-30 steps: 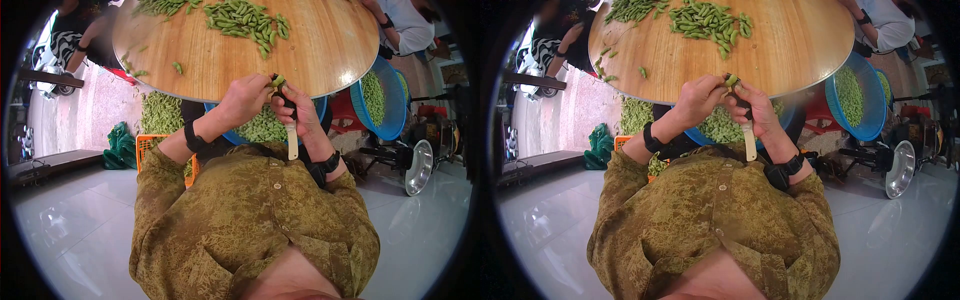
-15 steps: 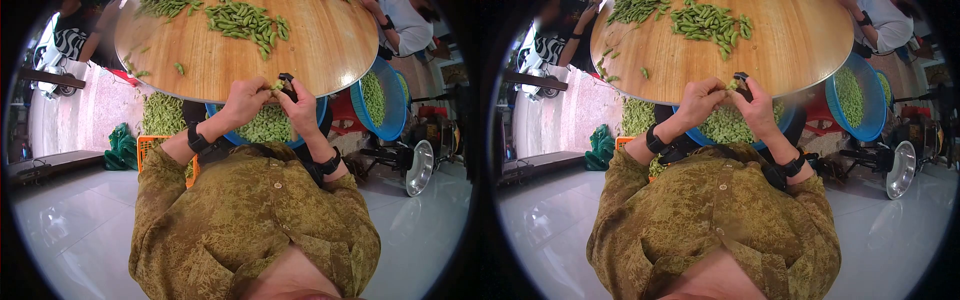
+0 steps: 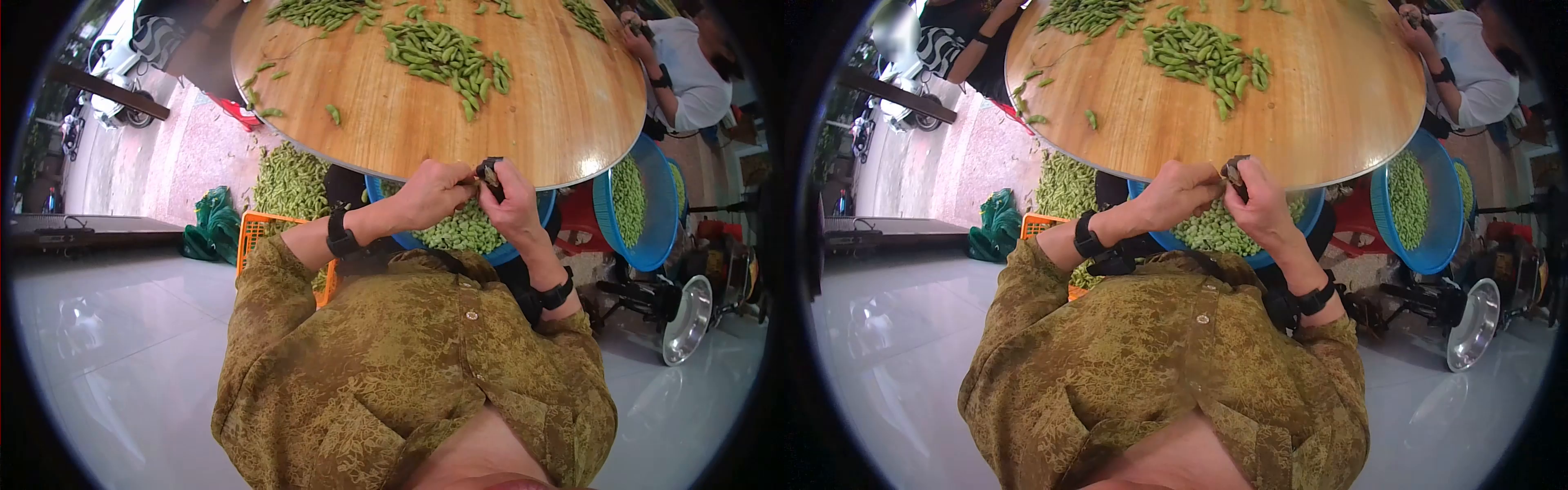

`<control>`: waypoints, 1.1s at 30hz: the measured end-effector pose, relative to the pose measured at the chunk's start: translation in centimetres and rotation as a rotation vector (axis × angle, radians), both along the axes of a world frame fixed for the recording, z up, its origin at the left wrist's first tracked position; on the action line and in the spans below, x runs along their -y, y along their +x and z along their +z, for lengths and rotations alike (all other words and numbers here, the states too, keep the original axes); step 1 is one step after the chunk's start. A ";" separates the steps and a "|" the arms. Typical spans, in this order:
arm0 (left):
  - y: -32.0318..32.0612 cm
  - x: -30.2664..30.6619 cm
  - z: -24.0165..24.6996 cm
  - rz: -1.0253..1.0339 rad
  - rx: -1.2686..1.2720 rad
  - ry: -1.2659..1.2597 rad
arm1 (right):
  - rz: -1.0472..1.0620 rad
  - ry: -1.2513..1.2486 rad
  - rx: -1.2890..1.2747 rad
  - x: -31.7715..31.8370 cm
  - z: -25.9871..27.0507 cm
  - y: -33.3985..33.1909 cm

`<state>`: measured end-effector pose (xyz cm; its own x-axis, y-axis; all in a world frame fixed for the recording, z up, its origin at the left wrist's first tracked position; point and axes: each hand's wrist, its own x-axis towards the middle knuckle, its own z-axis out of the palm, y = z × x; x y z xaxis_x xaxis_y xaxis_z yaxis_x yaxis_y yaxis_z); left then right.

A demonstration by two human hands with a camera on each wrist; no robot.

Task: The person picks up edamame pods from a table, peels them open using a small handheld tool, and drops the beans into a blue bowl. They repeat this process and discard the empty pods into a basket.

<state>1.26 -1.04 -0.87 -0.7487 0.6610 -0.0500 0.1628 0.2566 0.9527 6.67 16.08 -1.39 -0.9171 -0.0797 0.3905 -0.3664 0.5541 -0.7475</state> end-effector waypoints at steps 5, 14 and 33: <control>0.0 0.7 0.5 -0.041 -0.354 -0.214 | 0.027 0.108 -0.035 0.5 -0.7 -0.2; -7.9 7.0 1.4 0.264 -0.959 -0.359 | 0.122 -0.047 0.155 -0.9 -0.7 0.7; -10.1 -3.8 1.2 0.032 -0.713 -0.548 | 0.088 -0.807 0.536 -3.0 -1.1 0.5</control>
<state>-8.88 2.80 0.32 -0.7404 0.6591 0.1318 0.6535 0.6600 0.3704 7.14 19.03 -2.48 -0.9928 -0.0480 -0.1098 0.1175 -0.2114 -0.9703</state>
